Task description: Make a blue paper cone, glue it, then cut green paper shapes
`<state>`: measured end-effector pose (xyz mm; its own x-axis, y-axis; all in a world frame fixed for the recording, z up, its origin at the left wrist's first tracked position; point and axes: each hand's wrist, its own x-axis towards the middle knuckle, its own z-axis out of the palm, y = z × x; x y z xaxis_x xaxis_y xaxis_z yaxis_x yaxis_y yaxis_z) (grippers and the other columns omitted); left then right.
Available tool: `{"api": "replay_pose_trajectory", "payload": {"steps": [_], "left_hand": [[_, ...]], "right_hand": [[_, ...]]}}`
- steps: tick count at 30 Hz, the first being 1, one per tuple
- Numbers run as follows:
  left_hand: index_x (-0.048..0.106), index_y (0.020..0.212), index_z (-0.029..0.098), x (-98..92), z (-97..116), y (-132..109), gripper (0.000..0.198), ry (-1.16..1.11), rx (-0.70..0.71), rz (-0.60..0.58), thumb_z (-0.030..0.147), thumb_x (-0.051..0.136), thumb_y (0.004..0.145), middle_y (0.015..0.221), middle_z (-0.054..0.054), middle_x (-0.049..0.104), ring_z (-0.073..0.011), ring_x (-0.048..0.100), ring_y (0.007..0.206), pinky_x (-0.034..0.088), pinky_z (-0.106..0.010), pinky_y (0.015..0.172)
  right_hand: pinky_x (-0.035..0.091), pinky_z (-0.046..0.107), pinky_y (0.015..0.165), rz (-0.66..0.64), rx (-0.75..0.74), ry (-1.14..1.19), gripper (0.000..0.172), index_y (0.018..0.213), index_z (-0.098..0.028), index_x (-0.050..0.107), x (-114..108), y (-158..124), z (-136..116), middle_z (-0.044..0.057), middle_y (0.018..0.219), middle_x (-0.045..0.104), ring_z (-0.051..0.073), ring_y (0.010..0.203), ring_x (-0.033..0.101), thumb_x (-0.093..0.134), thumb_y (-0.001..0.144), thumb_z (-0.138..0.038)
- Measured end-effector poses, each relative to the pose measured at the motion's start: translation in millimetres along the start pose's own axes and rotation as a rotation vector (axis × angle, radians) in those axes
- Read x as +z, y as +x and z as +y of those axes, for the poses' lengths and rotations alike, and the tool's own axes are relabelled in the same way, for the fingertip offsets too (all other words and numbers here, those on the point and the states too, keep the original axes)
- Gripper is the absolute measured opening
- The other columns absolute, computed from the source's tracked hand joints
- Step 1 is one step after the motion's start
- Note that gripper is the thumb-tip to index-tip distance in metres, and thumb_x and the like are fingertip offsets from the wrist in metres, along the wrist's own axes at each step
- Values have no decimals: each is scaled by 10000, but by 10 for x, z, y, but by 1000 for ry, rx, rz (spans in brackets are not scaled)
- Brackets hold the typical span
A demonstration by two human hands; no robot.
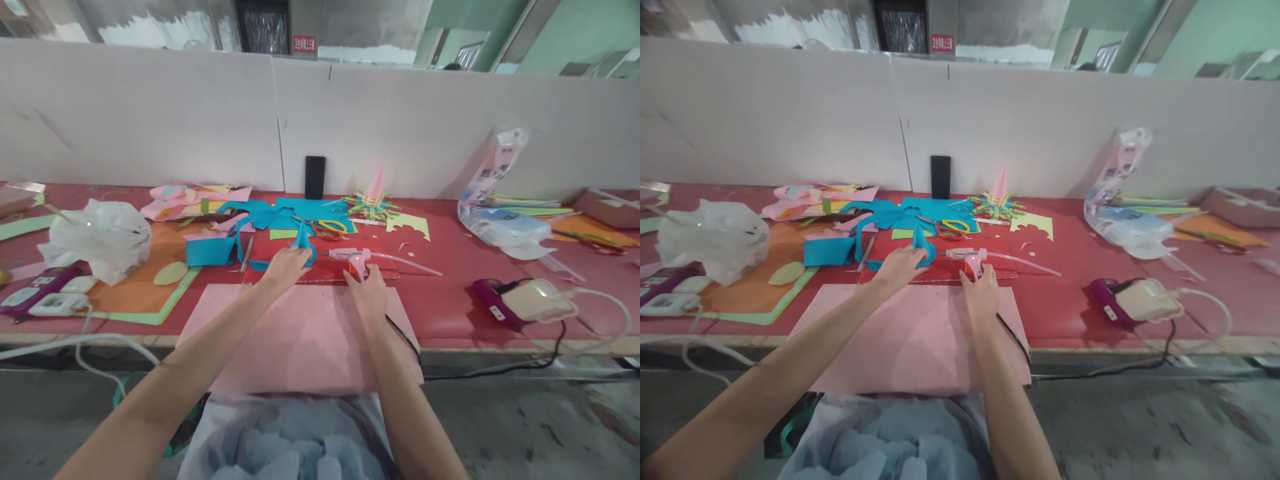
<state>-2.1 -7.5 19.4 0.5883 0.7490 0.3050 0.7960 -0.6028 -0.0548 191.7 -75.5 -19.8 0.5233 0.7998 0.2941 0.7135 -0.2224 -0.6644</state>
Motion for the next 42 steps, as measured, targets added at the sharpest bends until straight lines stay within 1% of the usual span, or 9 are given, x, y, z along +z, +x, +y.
{"api": "replay_pose_trajectory", "payload": {"steps": [5,9,15,23,28,33,37,39,42], "left_hand": [[503,956,166,-4,57,46,181,75,72,-20,277,517,815,881,-71,607,-196,550,888,404,-285,731],[525,946,161,3,83,62,144,78,46,-33,222,473,827,850,-78,608,-195,559,863,406,-291,727],[533,982,158,21,135,-70,201,39,-24,-30,157,418,817,791,-78,614,-194,563,842,398,-315,771],[503,1086,129,22,190,-187,308,86,27,-82,101,388,802,819,-104,623,-225,554,895,388,-346,757],[511,1056,125,19,196,-175,294,102,43,-99,82,394,790,814,-102,623,-225,548,899,385,-339,739],[514,1040,143,-5,128,-139,254,77,73,-83,117,407,811,835,-89,620,-215,549,886,390,-330,728],[524,1003,152,-4,44,-60,201,49,67,-8,241,446,840,941,-88,596,-201,537,916,391,-309,747],[534,972,142,11,27,-13,210,79,69,11,287,478,831,967,-97,579,-205,529,922,391,-305,738],[554,938,135,40,30,41,198,141,95,9,285,496,822,948,-101,571,-214,524,907,385,-313,732]], "right_hand": [[361,290,667,12,-13,10,481,1015,-195,478,12,5,14,82,987,593,229,880,554,521,689,-545],[360,293,667,17,-10,24,482,1008,-188,480,-3,-5,-8,89,978,596,232,869,552,531,682,-540],[365,295,666,8,4,17,485,1027,-190,475,-10,-13,-11,92,997,593,237,877,557,527,687,-532],[365,290,683,-18,34,10,481,1029,-191,474,-39,-13,-49,87,1005,590,234,899,552,538,680,-515],[363,290,692,-20,23,5,482,1034,-196,471,-41,-14,-52,83,1005,588,235,917,547,526,687,-525],[365,294,685,-29,31,-6,475,1021,-199,475,-46,-10,-54,83,994,594,240,919,547,532,686,-532],[365,292,670,-13,21,15,482,1017,-199,475,-30,-10,-36,85,992,592,235,891,552,523,684,-544],[367,292,673,-4,11,23,484,1022,-197,472,-17,-10,-20,84,991,590,230,884,553,520,686,-542],[368,293,671,2,10,22,486,1028,-199,469,-5,-9,-3,79,983,589,224,870,554,515,689,-544]]}}
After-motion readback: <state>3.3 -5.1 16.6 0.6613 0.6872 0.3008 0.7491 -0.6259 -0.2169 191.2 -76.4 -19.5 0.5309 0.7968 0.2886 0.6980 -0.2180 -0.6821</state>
